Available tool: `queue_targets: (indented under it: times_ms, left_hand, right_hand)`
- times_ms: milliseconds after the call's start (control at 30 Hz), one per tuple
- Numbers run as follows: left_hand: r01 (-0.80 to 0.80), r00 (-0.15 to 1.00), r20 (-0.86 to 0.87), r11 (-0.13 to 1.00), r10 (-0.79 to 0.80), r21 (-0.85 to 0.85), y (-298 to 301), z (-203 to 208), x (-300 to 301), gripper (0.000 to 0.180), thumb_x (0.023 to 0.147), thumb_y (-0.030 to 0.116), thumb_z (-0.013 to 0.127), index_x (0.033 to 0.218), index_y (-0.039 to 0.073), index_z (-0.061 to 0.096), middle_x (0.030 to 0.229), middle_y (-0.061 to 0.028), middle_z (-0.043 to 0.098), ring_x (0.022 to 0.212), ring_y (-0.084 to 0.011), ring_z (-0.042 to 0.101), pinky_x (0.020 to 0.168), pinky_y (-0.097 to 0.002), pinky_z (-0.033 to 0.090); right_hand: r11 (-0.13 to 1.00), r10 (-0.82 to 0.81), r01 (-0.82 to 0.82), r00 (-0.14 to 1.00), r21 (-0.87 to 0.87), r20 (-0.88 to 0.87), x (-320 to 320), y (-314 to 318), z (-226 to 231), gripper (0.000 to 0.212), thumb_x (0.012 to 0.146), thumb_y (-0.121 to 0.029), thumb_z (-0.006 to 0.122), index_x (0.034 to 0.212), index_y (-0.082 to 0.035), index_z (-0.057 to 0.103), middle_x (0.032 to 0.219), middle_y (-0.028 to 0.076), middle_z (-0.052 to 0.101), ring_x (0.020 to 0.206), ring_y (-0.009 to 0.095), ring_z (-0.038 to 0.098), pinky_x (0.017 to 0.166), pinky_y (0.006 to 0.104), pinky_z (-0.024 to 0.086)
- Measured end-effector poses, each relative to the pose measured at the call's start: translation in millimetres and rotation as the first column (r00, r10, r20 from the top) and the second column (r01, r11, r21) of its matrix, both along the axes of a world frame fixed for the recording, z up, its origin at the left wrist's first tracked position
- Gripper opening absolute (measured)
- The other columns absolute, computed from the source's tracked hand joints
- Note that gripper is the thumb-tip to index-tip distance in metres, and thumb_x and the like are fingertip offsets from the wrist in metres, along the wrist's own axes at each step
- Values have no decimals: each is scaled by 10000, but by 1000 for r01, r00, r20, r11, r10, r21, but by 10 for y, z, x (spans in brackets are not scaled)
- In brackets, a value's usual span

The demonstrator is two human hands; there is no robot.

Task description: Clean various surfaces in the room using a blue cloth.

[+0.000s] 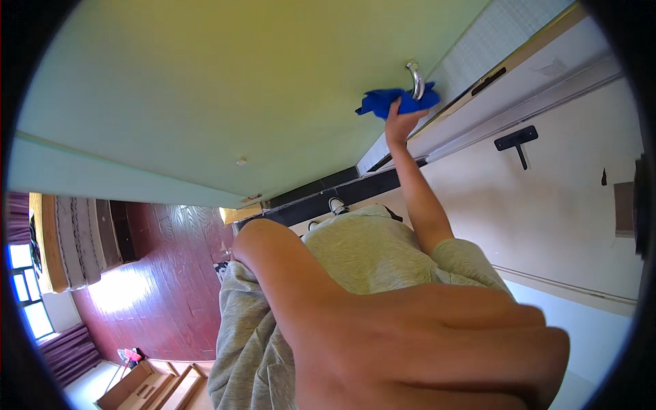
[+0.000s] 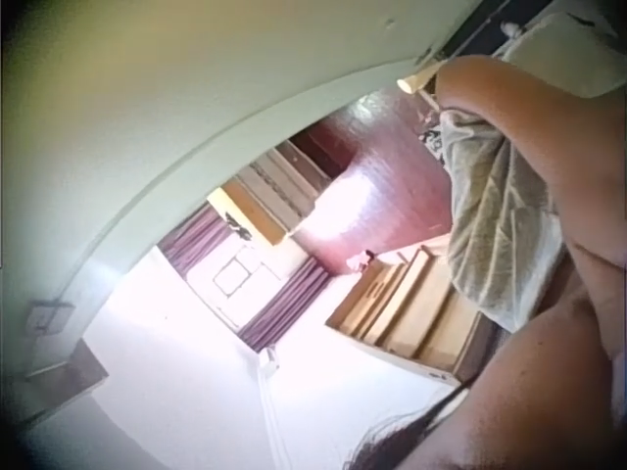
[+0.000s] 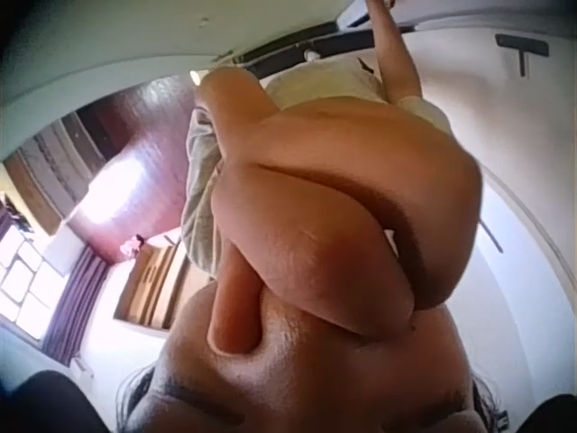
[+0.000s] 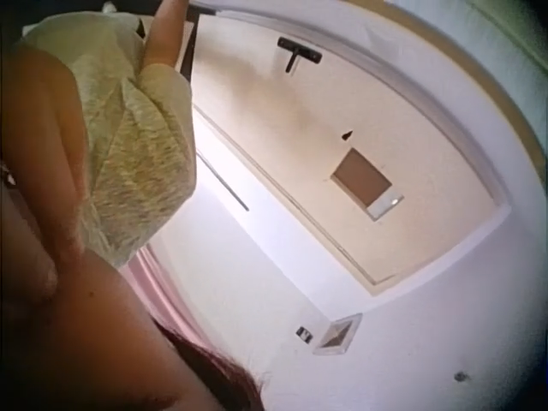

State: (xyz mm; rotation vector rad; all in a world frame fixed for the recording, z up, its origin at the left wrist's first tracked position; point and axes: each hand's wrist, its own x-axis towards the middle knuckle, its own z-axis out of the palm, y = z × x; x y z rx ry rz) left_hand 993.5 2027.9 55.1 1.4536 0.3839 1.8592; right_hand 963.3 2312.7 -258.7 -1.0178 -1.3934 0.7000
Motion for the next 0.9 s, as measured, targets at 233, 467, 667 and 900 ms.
queue_targets:
  times_ms: [233, 467, 667, 900]
  left_hand:
    - [-211, 977, -17, 974, 213, 87, -261, 20, -22, 575, 938, 517, 372, 1029, -1, 604, 974, -146, 634, 901, -236, 601, 811, -328, 463]
    - [-362, 927, -51, 921, 372, 146, -374, 71, -84, 566, 961, 469, 341, 944, -9, 644, 906, -131, 657, 843, -221, 624, 730, -289, 501]
    - [-421, 895, -54, 880, 442, 218, -368, 111, -58, 583, 980, 428, 315, 871, -15, 679, 847, -119, 677, 793, -207, 643, 660, -256, 533]
    - [-351, 859, -245, 864, 451, 360, -585, 158, -378, 486, 990, 379, 333, 934, 63, 698, 875, -49, 699, 806, -172, 659, 603, -222, 504]
  right_hand:
    - [997, -16, 9, 996, 83, 83, 128, -91, -748, 608, 766, -91, 660, 1206, 101, 287, 1088, 292, 520, 982, 413, 569, 844, 447, 450]
    - [959, -101, 82, 993, 273, 55, -1, -4, 638, 492, 797, -111, 642, 1158, 92, 378, 1074, 245, 479, 1024, 407, 501, 903, 476, 376]
    - [900, -163, 159, 986, 407, -25, -40, 105, 93, 569, 860, -103, 576, 1263, 96, 227, 1159, 310, 439, 1141, 413, 442, 933, 491, 358]
    - [979, -69, -7, 927, 203, 368, 487, -335, -496, 425, 873, -105, 572, 1183, 92, 358, 1083, 264, 521, 1018, 392, 534, 899, 417, 405]
